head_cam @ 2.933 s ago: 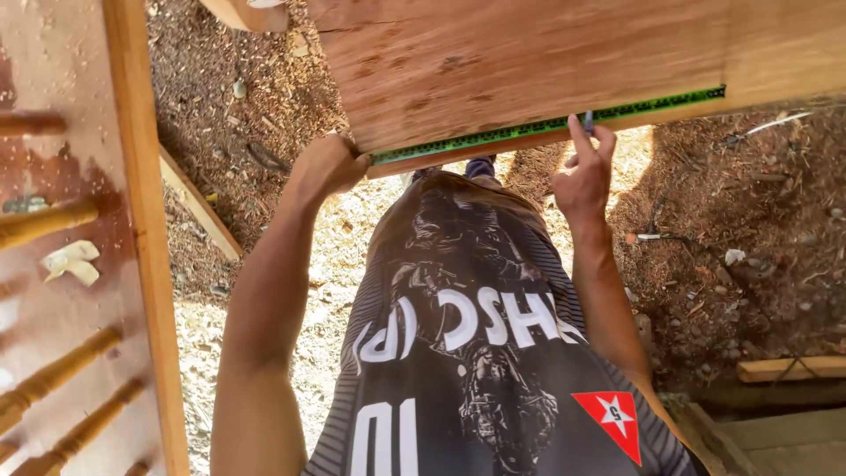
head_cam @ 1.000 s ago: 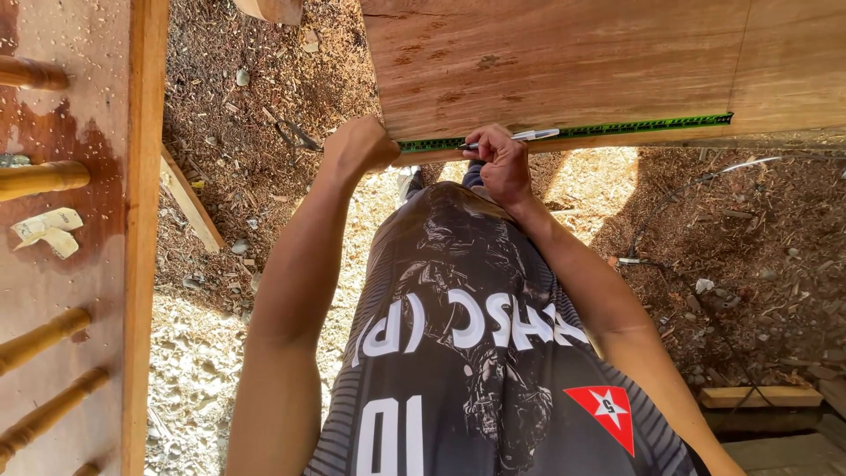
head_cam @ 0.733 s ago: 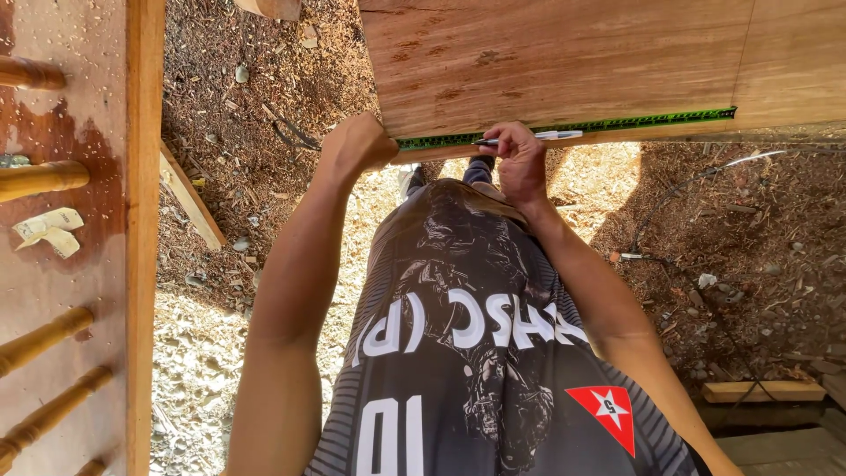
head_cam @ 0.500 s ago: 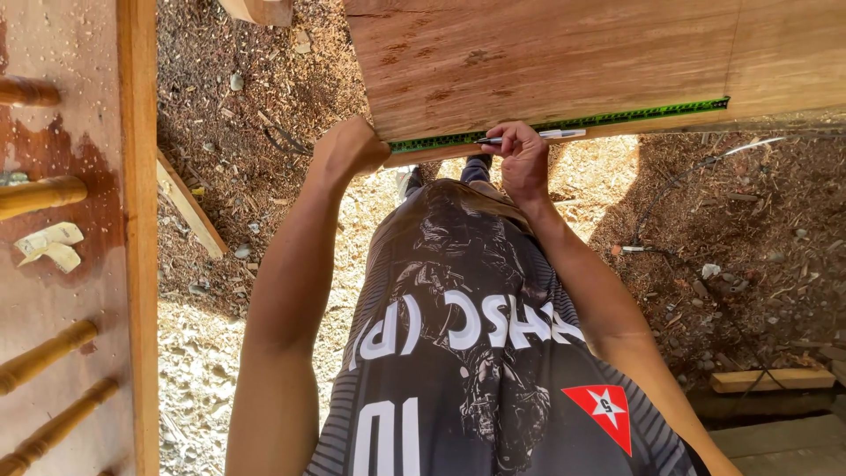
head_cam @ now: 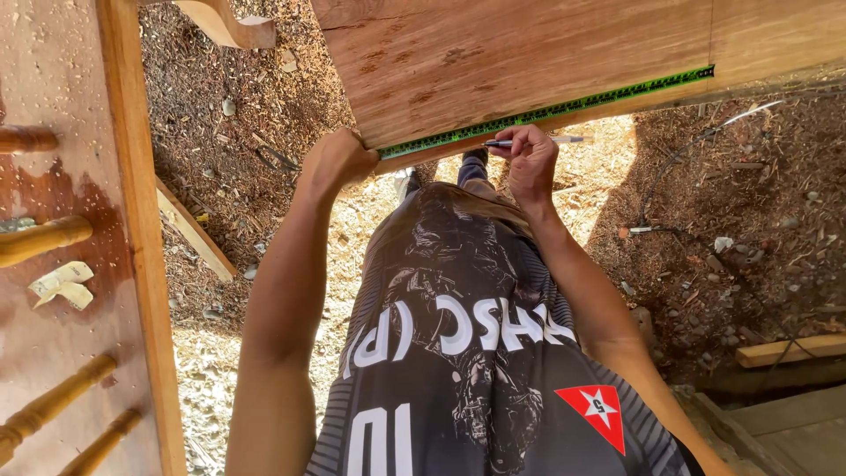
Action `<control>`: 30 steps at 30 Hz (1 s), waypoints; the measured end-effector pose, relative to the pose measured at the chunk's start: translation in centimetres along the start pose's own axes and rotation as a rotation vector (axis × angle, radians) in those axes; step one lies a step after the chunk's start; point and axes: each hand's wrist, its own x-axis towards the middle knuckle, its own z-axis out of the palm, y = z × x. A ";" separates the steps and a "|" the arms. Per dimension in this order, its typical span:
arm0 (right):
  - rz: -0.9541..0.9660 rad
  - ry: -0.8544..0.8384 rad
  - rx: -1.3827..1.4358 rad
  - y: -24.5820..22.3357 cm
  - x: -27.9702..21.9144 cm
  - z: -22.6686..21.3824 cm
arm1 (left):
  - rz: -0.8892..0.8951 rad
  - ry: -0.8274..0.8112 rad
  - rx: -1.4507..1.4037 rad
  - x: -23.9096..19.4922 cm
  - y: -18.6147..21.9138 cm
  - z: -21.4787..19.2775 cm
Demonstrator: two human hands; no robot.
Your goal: The person measures a large wooden board using a green tape measure and marks it with a white marker. They then use a metal ruler to draw straight lines on the wood surface.
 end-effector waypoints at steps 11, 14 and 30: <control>-0.103 0.132 -0.097 -0.6 -2.0 -1.0 | 0.069 -0.025 0.004 -5.7 2.0 -4.6; -0.087 0.186 -0.029 -0.5 -2.7 -2.4 | 0.072 -0.029 -0.005 -9.2 2.6 -6.6; -0.008 0.547 -0.049 0.8 2.0 -26.3 | 0.111 0.036 0.057 0.9 31.9 3.8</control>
